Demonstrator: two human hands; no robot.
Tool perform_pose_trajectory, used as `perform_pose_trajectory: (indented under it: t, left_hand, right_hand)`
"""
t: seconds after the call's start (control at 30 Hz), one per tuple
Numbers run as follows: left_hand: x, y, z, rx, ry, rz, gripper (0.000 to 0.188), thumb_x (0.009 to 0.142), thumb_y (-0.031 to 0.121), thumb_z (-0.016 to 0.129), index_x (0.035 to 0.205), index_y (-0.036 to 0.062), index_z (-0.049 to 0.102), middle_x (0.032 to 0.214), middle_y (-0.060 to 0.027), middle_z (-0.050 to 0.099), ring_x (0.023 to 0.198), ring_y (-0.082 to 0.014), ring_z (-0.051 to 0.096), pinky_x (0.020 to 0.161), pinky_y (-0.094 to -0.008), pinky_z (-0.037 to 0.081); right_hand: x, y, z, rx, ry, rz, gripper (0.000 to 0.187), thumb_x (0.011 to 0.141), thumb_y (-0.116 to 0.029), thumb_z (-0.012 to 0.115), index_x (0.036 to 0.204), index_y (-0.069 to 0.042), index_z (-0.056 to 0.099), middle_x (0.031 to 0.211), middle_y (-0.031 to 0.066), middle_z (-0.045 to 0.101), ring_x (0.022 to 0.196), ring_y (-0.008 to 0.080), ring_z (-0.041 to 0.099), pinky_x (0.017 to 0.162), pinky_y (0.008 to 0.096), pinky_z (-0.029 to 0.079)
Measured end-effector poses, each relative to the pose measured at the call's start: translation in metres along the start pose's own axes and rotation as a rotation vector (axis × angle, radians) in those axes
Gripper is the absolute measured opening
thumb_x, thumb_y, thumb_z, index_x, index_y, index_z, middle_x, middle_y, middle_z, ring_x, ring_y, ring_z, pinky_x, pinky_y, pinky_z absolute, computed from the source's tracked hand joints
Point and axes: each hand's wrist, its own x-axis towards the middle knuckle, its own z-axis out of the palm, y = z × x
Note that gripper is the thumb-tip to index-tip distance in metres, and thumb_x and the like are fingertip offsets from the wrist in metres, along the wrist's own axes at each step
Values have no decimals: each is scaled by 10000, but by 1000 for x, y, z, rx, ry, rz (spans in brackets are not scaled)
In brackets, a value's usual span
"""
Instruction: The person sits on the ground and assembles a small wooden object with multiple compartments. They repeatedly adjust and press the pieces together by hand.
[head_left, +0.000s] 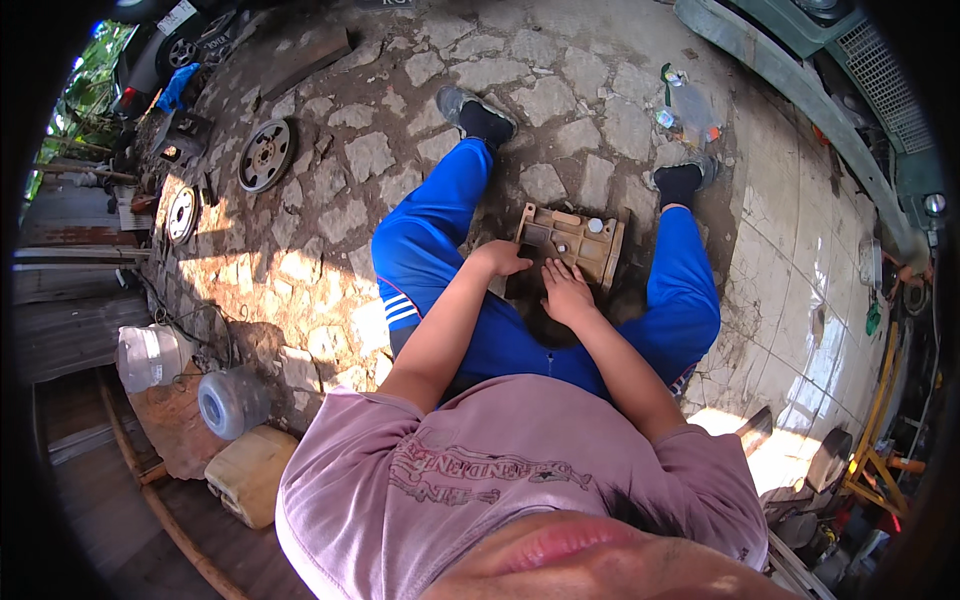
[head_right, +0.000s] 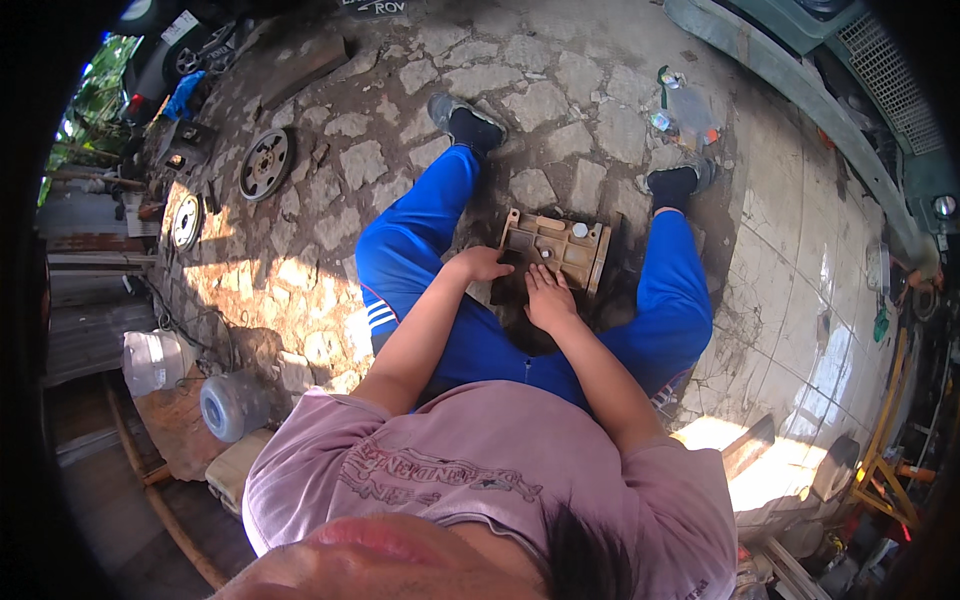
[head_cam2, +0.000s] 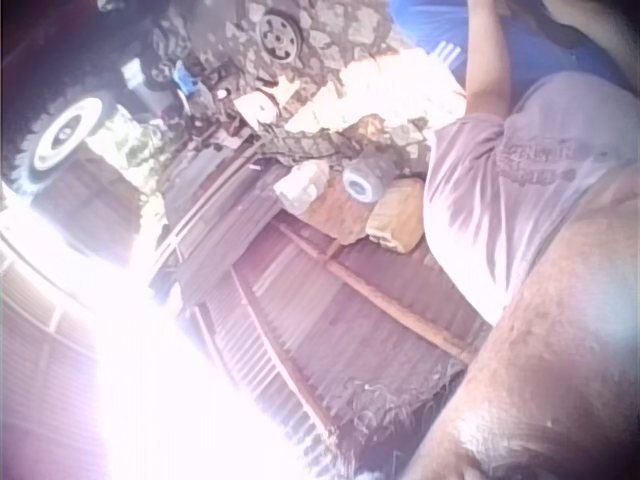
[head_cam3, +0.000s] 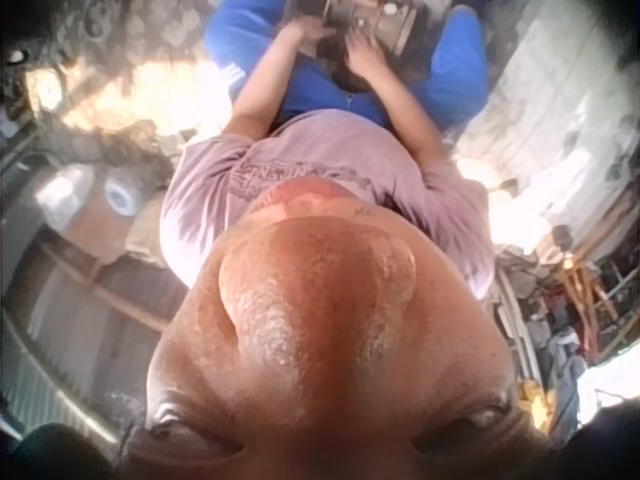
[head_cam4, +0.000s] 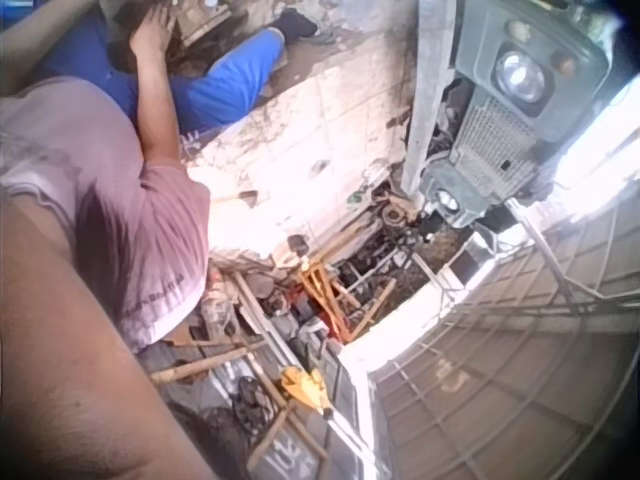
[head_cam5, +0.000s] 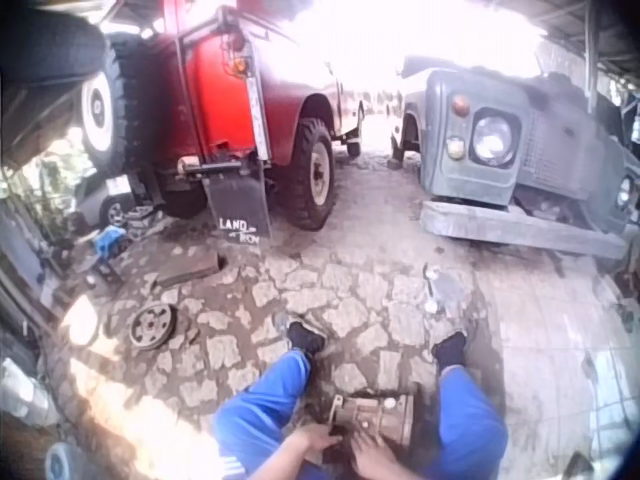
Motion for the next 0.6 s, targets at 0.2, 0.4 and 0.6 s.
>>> perform_pose_trajectory:
  t: [0.2, 0.4, 0.6]
  left_hand:
    - [2, -6, 0, -3, 0, -2, 758, 960, 612, 617, 1339, -41, 682, 1343, -280, 686, 1282, -417, 647, 1096, -478, 504]
    - [0, 1, -4, -4, 26, -6, 727, 954, 594, 632, 1318, -31, 699, 1331, -267, 698, 1264, -414, 660, 1073, -481, 519]
    - [1, -3, -1, 12, 49, -12, 712, 952, 592, 639, 1322, -13, 700, 1320, -270, 700, 1258, -411, 663, 1079, -478, 517]
  right_hand:
    - [-6, -6, 4, 30, 3, -20, 848, 967, -385, 708, 1656, -57, 338, 1764, 103, 271, 1633, 242, 247, 1322, 528, 204]
    - [-11, 1, 9, 77, 6, 3, 796, 964, -387, 699, 1621, -51, 399, 1745, 100, 320, 1621, 234, 274, 1313, 537, 213]
    - [-12, 1, 0, 40, -18, -20, 784, 974, -371, 694, 1620, -43, 395, 1750, 101, 308, 1625, 237, 263, 1311, 539, 214]
